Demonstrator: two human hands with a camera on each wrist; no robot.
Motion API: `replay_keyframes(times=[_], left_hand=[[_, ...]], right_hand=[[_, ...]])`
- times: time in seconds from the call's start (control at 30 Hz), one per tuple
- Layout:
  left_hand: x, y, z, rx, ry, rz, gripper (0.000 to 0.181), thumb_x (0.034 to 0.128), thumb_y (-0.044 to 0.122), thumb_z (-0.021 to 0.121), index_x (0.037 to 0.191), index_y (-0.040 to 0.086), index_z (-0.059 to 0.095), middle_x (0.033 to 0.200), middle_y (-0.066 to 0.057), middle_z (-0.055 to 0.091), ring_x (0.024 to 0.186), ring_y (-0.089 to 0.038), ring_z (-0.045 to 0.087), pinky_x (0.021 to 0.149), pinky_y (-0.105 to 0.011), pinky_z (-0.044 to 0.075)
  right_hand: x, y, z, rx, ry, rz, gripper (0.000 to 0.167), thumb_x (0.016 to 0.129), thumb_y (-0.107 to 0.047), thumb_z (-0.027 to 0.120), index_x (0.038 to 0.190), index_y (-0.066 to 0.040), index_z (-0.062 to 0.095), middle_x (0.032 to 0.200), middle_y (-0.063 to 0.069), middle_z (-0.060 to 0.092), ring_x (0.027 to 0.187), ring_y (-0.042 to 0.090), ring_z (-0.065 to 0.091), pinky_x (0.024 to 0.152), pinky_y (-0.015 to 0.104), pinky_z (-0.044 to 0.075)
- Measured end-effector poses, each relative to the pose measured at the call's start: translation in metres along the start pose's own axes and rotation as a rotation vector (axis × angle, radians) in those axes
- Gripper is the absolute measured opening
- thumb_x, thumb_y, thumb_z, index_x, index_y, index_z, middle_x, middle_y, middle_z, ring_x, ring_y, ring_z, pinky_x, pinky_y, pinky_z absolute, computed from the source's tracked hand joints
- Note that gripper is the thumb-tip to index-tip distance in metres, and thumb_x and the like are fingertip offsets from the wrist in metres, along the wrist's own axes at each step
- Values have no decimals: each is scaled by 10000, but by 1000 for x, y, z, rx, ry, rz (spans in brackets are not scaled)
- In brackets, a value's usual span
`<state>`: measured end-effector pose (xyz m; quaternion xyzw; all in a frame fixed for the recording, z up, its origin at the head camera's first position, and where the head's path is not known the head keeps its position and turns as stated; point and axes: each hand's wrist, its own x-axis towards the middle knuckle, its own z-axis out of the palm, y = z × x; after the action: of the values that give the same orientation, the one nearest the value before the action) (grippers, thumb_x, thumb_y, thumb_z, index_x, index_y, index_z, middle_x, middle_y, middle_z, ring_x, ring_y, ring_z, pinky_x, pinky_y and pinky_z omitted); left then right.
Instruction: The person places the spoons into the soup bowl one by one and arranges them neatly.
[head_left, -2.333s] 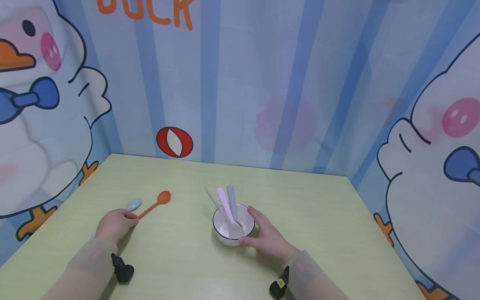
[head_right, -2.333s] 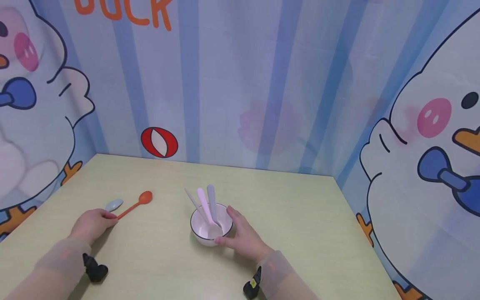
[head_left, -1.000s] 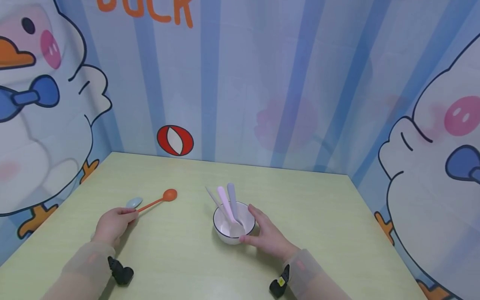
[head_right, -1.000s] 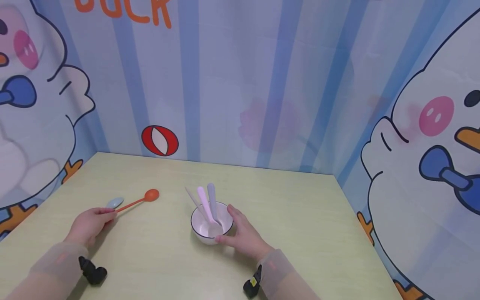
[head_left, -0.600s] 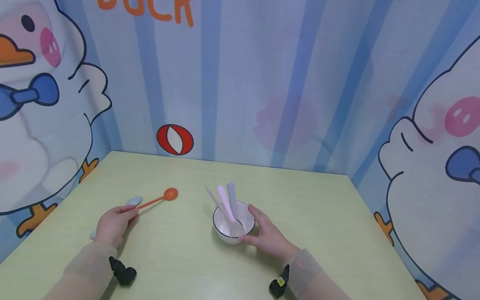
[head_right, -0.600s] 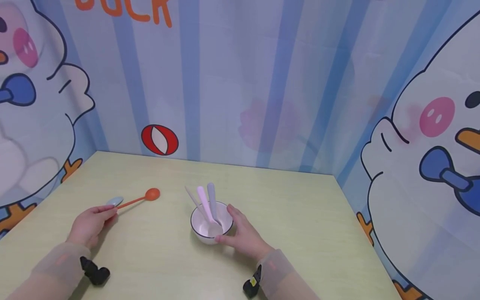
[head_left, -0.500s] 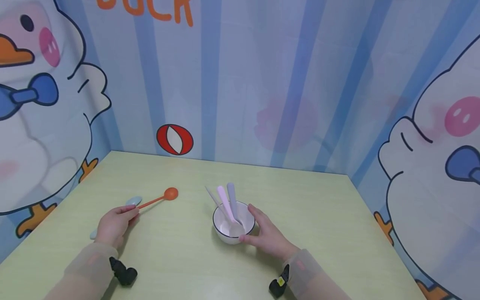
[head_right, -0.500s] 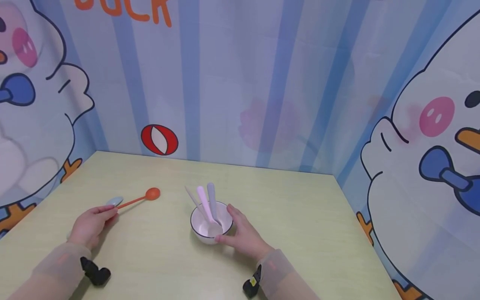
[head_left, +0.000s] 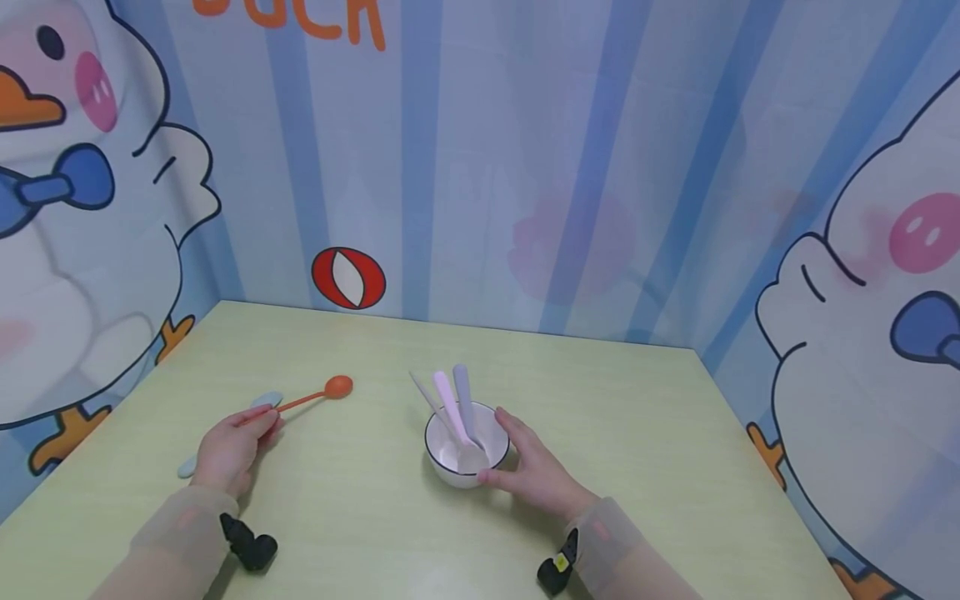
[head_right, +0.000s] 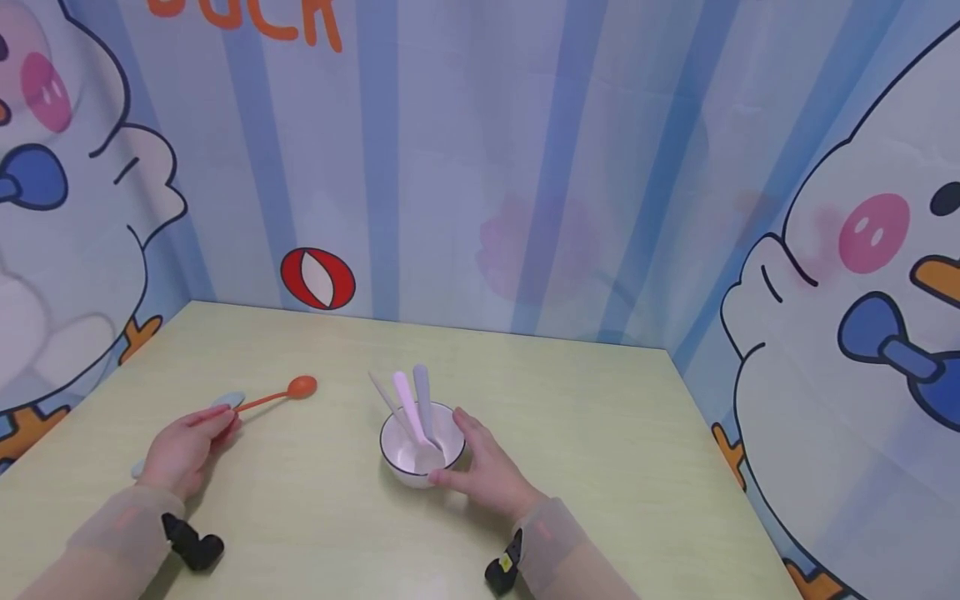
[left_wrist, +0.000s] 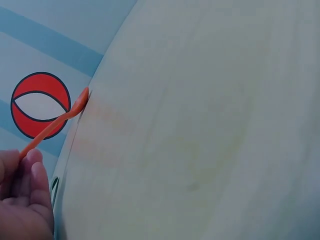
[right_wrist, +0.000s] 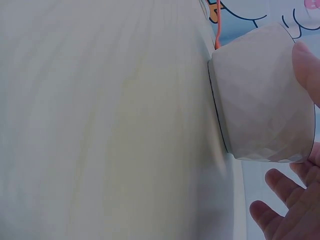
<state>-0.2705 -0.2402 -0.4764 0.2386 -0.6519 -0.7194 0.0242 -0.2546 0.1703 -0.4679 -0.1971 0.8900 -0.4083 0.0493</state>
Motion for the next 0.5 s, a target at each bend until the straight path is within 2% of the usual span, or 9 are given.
replay_keyframes(times=[0.13, 0.5], left_hand=[[-1, 3, 1, -37, -1, -7, 521, 938, 220, 635, 1396, 39, 463, 1234, -72, 533, 973, -89, 625, 829, -215, 512], [-3, 10, 1, -21, -16, 1, 577, 919, 277, 660, 1412, 56, 459, 1191, -41, 619, 1004, -98, 619, 840, -213, 505]], right_hand=[[1, 0, 0, 3, -2, -3, 967, 797, -440, 760, 1532, -106, 227, 1576, 103, 211, 1439, 315, 175, 1119, 551, 178], [0, 2, 0, -3, -7, 2, 980, 790, -458, 760, 1534, -116, 222, 1579, 90, 204, 1441, 303, 174, 1120, 547, 178]])
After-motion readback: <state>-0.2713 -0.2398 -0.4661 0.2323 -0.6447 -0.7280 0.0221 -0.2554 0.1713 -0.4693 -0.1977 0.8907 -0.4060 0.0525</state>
